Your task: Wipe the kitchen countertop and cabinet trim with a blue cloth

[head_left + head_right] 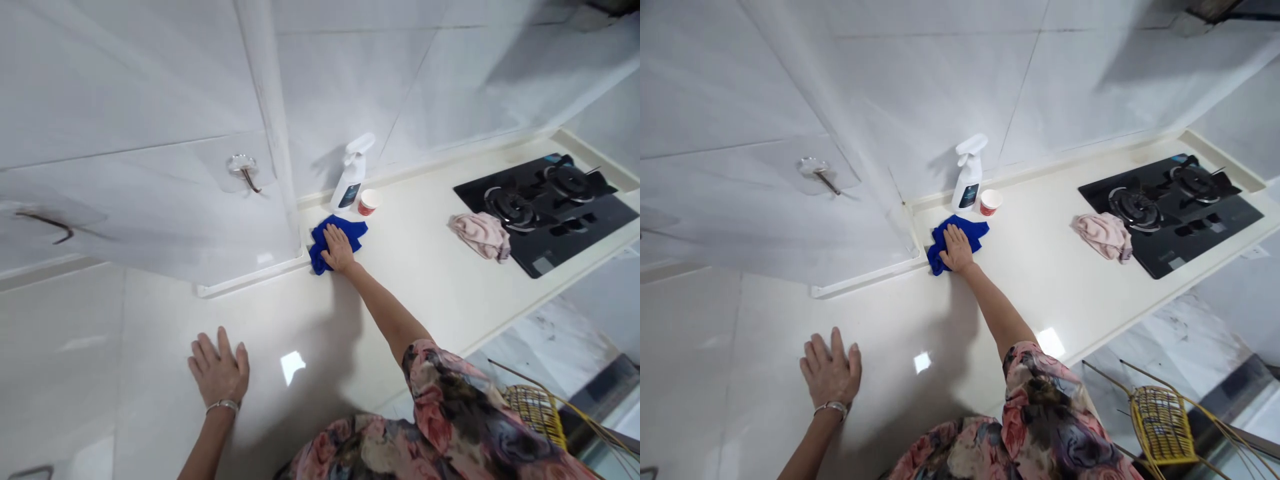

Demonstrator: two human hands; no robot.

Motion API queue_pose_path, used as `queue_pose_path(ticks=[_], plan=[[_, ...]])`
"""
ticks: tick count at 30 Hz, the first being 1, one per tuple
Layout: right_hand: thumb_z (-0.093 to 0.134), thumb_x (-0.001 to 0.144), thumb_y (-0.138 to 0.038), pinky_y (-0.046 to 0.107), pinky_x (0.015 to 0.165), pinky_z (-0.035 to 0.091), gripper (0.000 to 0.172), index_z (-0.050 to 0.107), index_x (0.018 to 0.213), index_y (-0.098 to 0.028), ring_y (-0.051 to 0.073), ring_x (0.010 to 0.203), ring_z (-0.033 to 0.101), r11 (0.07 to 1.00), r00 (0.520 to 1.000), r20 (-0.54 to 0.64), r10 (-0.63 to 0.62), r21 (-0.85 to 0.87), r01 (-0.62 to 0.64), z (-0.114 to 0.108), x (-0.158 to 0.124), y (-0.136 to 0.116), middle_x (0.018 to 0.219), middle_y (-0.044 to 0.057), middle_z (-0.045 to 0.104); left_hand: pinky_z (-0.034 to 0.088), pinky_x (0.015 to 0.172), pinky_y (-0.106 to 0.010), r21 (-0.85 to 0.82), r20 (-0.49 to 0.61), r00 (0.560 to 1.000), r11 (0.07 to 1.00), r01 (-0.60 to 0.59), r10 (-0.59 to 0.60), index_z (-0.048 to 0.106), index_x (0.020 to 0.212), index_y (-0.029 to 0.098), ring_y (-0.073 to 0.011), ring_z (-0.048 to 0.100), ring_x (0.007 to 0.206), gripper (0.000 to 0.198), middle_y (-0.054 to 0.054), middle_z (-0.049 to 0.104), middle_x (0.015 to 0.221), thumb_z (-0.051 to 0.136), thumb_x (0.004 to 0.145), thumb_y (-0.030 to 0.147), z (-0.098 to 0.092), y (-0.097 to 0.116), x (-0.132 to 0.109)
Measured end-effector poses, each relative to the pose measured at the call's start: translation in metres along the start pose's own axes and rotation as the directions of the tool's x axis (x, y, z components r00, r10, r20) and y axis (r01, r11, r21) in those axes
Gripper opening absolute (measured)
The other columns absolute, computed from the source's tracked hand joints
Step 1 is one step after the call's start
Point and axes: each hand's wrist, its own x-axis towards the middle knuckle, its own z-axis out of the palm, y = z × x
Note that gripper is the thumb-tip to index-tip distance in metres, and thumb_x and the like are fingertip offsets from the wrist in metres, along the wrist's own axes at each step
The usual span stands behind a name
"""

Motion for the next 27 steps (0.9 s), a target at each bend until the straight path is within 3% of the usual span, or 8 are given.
queue_pose_path(ticks=[7, 11, 15, 20, 24, 27], plan=[[0.055, 0.084, -0.026, 0.050, 0.131, 0.015, 0.073, 0.046, 0.155, -0.008, 0.027, 0.159, 0.025, 0.983, 0.985, 0.097, -0.146, 0.125, 0.133, 0.011, 0.066, -0.005, 0.168, 0.015, 0.032, 0.011, 0.128, -0.064, 0.030, 0.031, 0.999, 1.000, 0.011, -0.012, 0.036, 0.161, 0.007, -0.0395, 0.003, 0.162, 0.067, -0.026, 0.011, 0.172, 0.035, 0.105, 0.044, 0.001, -0.004, -0.002], [0.057, 0.078, -0.021, 0.049, 0.131, 0.017, 0.077, 0.049, 0.153, -0.006, 0.029, 0.157, 0.028, 0.985, 0.983, 0.138, -0.124, 0.140, 0.104, 0.012, 0.095, -0.016, 0.167, 0.016, 0.034, 0.013, 0.127, -0.065, 0.039, 0.050, 0.999, 0.999, 0.018, -0.020, 0.037, 0.160, 0.007, -0.0399, 0.004, 0.161, 0.067, -0.029, 0.015, 0.171, 0.034, 0.105, 0.045, 0.002, -0.005, 0.000], [0.057, 0.077, -0.019, 0.047, 0.131, 0.017, 0.077, 0.049, 0.152, -0.005, 0.030, 0.156, 0.031, 0.987, 0.987, 0.127, -0.094, 0.139, 0.076, 0.008, 0.103, -0.024, 0.166, 0.015, 0.037, 0.014, 0.127, -0.064, 0.052, 0.064, 0.997, 0.998, 0.035, -0.038, 0.038, 0.159, 0.005, -0.0408, 0.006, 0.161, 0.068, -0.030, 0.016, 0.170, 0.033, 0.105, 0.046, 0.000, -0.005, 0.001], [0.052, 0.082, -0.020, 0.049, 0.131, 0.019, 0.072, 0.049, 0.152, -0.003, 0.030, 0.156, 0.031, 0.984, 0.987, 0.114, -0.109, 0.153, 0.091, 0.000, 0.065, -0.021, 0.165, 0.017, 0.038, 0.016, 0.127, -0.063, 0.050, 0.072, 0.997, 0.998, 0.038, -0.042, 0.040, 0.158, 0.005, -0.0412, 0.009, 0.161, 0.068, -0.031, 0.020, 0.169, 0.033, 0.104, 0.047, -0.003, -0.004, 0.002], [0.053, 0.083, -0.025, 0.052, 0.130, 0.018, 0.073, 0.048, 0.152, -0.004, 0.031, 0.156, 0.030, 0.975, 0.981, 0.100, -0.166, 0.165, 0.148, -0.006, -0.002, -0.018, 0.164, 0.019, 0.038, 0.016, 0.127, -0.062, 0.039, 0.034, 0.999, 0.998, 0.039, -0.040, 0.041, 0.158, 0.008, -0.0404, 0.011, 0.161, 0.068, -0.030, 0.022, 0.169, 0.033, 0.104, 0.048, -0.002, -0.003, 0.003], [0.054, 0.079, -0.028, 0.055, 0.130, 0.018, 0.077, 0.047, 0.153, -0.005, 0.032, 0.156, 0.030, 0.969, 0.979, 0.082, -0.186, 0.178, 0.169, -0.004, -0.063, -0.032, 0.165, 0.020, 0.037, 0.015, 0.127, -0.062, 0.022, 0.042, 0.998, 0.999, 0.047, -0.048, 0.041, 0.159, 0.007, -0.0407, 0.011, 0.160, 0.069, -0.030, 0.022, 0.169, 0.033, 0.103, 0.048, -0.001, -0.001, 0.005]])
